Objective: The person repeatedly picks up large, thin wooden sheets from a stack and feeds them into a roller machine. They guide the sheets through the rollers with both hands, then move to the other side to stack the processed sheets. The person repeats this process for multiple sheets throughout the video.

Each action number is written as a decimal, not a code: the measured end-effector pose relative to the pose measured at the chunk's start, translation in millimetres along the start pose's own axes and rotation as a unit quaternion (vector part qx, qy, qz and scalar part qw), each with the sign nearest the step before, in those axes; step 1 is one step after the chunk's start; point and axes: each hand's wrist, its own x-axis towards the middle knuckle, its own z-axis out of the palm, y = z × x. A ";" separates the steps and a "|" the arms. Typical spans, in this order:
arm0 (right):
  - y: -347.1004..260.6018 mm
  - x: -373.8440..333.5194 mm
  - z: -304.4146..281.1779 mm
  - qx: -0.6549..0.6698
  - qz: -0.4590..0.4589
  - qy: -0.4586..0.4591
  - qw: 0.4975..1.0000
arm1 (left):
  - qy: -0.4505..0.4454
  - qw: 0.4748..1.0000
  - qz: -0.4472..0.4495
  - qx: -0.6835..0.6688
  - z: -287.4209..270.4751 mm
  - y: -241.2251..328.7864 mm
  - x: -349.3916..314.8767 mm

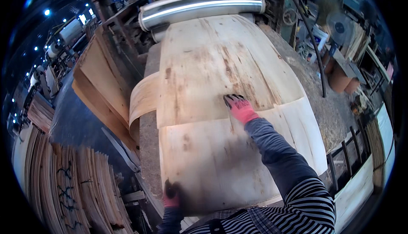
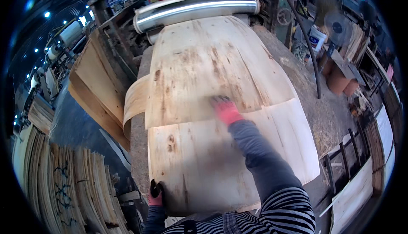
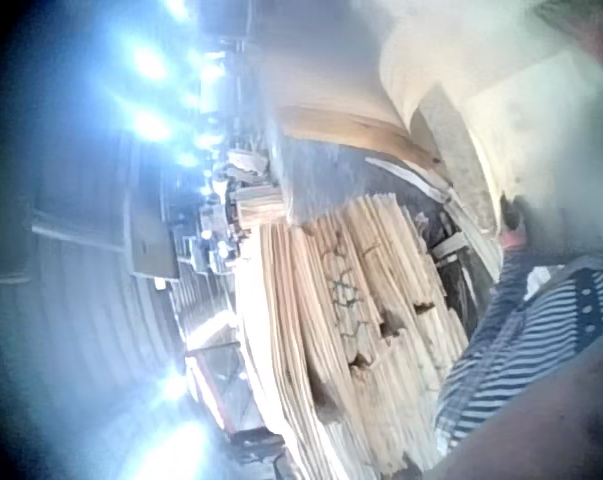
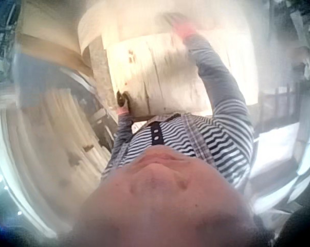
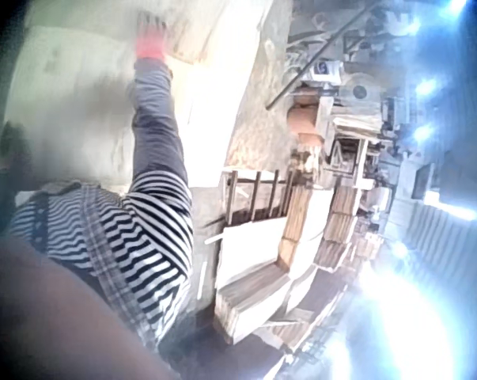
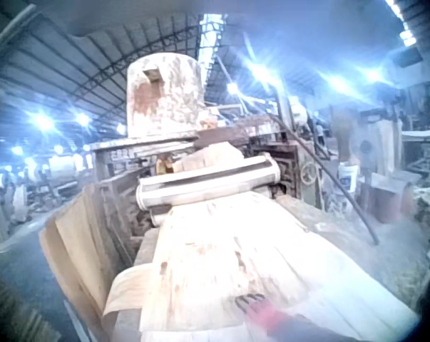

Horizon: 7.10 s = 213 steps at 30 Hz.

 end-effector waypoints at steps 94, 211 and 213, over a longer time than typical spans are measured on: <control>-76.0 -317.0 -96.3 0.096 -0.073 0.128 0.984 | -0.103 0.990 0.082 -0.052 -30.5 12.8 43.0; -105.6 -358.6 -208.4 0.046 -0.037 0.120 0.991 | -0.128 0.990 0.055 -0.012 -39.9 -19.3 11.6; -113.9 -324.5 -200.6 0.010 -0.014 0.101 0.995 | -0.131 0.989 -0.025 0.057 -17.8 -66.2 -16.8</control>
